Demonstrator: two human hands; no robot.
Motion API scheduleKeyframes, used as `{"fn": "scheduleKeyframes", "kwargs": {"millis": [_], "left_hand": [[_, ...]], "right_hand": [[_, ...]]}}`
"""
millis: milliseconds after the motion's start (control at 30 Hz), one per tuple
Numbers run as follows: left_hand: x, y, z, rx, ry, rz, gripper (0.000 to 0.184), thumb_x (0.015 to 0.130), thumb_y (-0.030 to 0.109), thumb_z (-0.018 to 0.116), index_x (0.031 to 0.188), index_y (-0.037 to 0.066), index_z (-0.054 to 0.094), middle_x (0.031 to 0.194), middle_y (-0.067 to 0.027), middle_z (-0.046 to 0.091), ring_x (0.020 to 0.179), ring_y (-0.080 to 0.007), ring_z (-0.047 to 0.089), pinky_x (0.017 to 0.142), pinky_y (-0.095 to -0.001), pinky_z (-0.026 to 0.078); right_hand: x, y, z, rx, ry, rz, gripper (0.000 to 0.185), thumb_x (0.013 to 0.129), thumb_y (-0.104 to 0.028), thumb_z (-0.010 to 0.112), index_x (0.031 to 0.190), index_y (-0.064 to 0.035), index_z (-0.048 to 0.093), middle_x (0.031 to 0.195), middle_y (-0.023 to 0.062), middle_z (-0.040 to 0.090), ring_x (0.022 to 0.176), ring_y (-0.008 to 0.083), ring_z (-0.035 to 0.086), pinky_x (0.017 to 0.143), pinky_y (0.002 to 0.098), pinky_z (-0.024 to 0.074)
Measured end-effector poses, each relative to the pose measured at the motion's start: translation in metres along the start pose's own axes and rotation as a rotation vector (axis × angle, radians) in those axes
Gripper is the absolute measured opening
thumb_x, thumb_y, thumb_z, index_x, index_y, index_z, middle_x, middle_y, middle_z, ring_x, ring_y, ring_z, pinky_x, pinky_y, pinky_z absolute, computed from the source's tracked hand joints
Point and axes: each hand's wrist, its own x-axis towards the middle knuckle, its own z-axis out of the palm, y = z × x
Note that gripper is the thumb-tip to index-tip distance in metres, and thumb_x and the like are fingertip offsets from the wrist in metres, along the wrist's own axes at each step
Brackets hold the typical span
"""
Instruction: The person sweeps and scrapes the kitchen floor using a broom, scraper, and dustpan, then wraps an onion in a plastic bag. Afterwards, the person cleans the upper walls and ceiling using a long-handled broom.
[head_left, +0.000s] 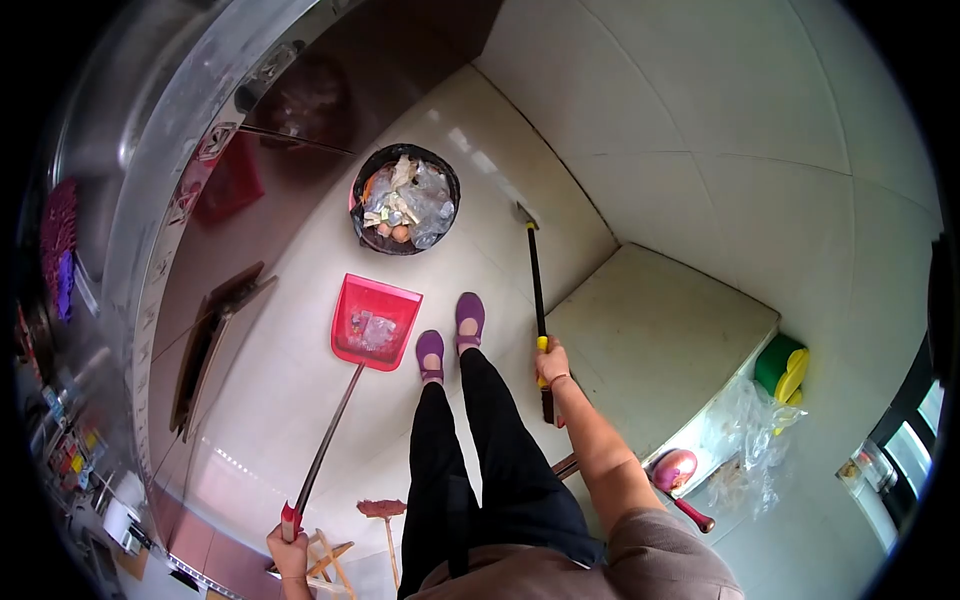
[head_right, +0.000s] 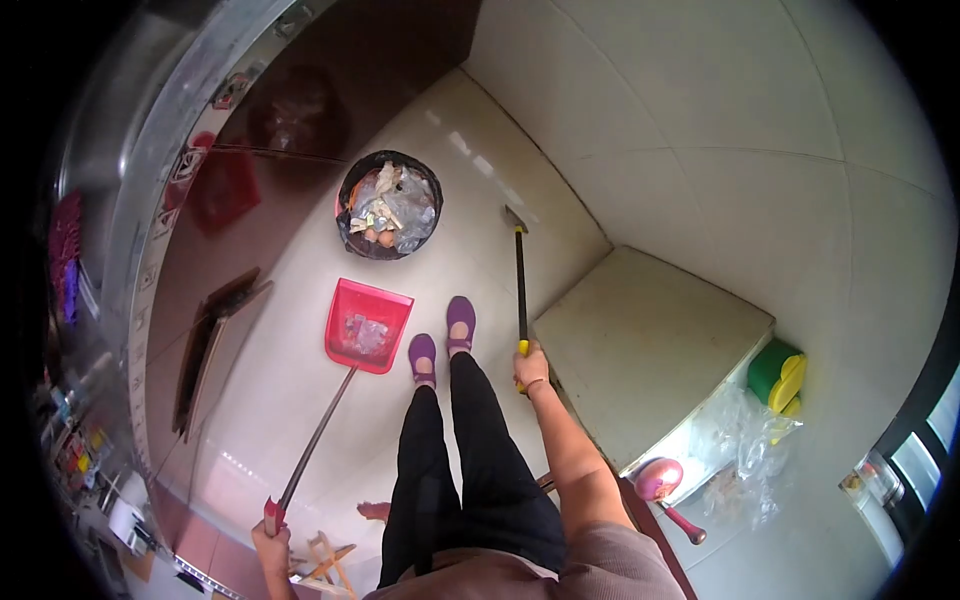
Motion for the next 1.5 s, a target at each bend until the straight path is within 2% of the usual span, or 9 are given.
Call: {"fn": "scheduleKeyframes", "kwargs": {"millis": [133, 367, 500, 600, 667, 767, 967, 1133, 1500], "left_hand": [[0.004, -0.012, -0.002, 0.006, 0.003, -0.054, 0.007, 0.062, 0.001, 0.056, 0.068, -0.002, 0.059, 0.060, -0.0042, 0.058, 0.056, -0.0112, 0.053, 0.057, -0.0258, 0.044], [0.002, -0.004, -0.004, 0.061, -0.026, -0.051, 0.008, 0.062, 0.001, 0.056, 0.069, -0.002, 0.060, 0.061, -0.0044, 0.058, 0.057, -0.0116, 0.053, 0.058, -0.0258, 0.044], [0.003, -0.010, -0.002, 0.043, -0.032, -0.053, 0.007, 0.064, 0.001, 0.056, 0.070, -0.002, 0.060, 0.062, -0.0044, 0.058, 0.058, -0.0116, 0.054, 0.059, -0.0255, 0.044], [0.003, -0.016, -0.001, 0.036, -0.024, -0.060, 0.007, 0.064, 0.000, 0.056, 0.070, -0.001, 0.060, 0.062, -0.0044, 0.058, 0.058, -0.0114, 0.054, 0.059, -0.0253, 0.044], [0.004, -0.021, 0.000, 0.027, -0.018, -0.056, 0.007, 0.064, 0.000, 0.056, 0.070, -0.001, 0.060, 0.062, -0.0044, 0.058, 0.058, -0.0113, 0.053, 0.059, -0.0253, 0.044], [0.004, -0.024, 0.002, -0.003, -0.026, -0.074, 0.007, 0.064, 0.000, 0.056, 0.070, -0.002, 0.059, 0.062, -0.0044, 0.058, 0.057, -0.0113, 0.053, 0.058, -0.0258, 0.044], [0.000, -0.015, 0.002, 0.010, -0.022, -0.044, 0.006, 0.065, 0.001, 0.054, 0.070, -0.002, 0.058, 0.061, -0.0032, 0.056, 0.057, -0.0097, 0.051, 0.055, -0.0243, 0.042], [-0.003, -0.003, 0.002, -0.017, -0.054, -0.009, 0.007, 0.066, 0.001, 0.054, 0.071, -0.002, 0.058, 0.062, -0.0024, 0.056, 0.057, -0.0092, 0.050, 0.055, -0.0243, 0.041], [0.000, -0.012, 0.002, -0.007, -0.037, -0.003, 0.005, 0.065, 0.001, 0.055, 0.069, -0.001, 0.058, 0.060, -0.0011, 0.054, 0.055, -0.0089, 0.048, 0.053, -0.0247, 0.040]], "right_hand": [[0.006, 0.014, 0.021, 0.325, -0.077, 0.121, 0.040, 0.077, -0.007, 0.051, 0.115, 0.0018, 0.044, 0.064, 0.0133, 0.057, 0.047, 0.0242, 0.058, 0.038, 0.0348, 0.0451], [-0.018, 0.030, 0.024, 0.037, -0.021, 0.079, 0.041, 0.074, -0.010, 0.053, 0.114, 0.0001, 0.046, 0.071, 0.0158, 0.061, 0.050, 0.0210, 0.060, 0.045, 0.0324, 0.0476], [-0.007, 0.034, 0.027, -0.063, 0.151, 0.001, 0.035, 0.075, -0.017, 0.058, 0.105, -0.0001, 0.050, 0.094, 0.0257, 0.061, 0.093, 0.0390, 0.058, 0.081, 0.0424, 0.0465], [0.002, 0.019, 0.027, -0.048, 0.187, -0.035, 0.033, 0.076, -0.016, 0.057, 0.104, 0.0006, 0.051, 0.095, 0.0262, 0.060, 0.094, 0.0396, 0.057, 0.082, 0.0429, 0.0459], [-0.008, 0.022, 0.031, -0.027, 0.241, -0.147, 0.028, 0.077, -0.014, 0.056, 0.100, 0.0013, 0.051, 0.083, 0.0213, 0.063, 0.076, 0.0342, 0.063, 0.067, 0.0401, 0.0504], [-0.060, 0.016, 0.021, 0.430, 0.012, -0.150, 0.022, 0.079, -0.010, 0.054, 0.098, 0.0017, 0.051, 0.060, 0.0047, 0.052, 0.043, 0.0102, 0.048, 0.038, 0.0253, 0.0388], [-0.147, 0.028, -0.014, 0.642, -0.297, -0.247, 0.025, 0.081, -0.003, 0.049, 0.106, 0.0006, 0.048, 0.066, 0.0062, 0.053, 0.049, 0.0134, 0.050, 0.046, 0.0247, 0.0414], [-0.152, 0.003, -0.036, 0.812, -0.656, -0.183, 0.030, 0.084, -0.024, 0.056, 0.103, -0.0015, 0.052, 0.062, 0.0072, 0.053, 0.041, 0.0125, 0.046, 0.039, 0.0231, 0.0388], [-0.076, -0.017, 0.009, 0.874, -0.752, -0.204, 0.030, 0.087, -0.024, 0.051, 0.105, 0.0011, 0.050, 0.063, 0.0066, 0.051, 0.041, 0.0121, 0.046, 0.039, 0.0232, 0.0398]]}}
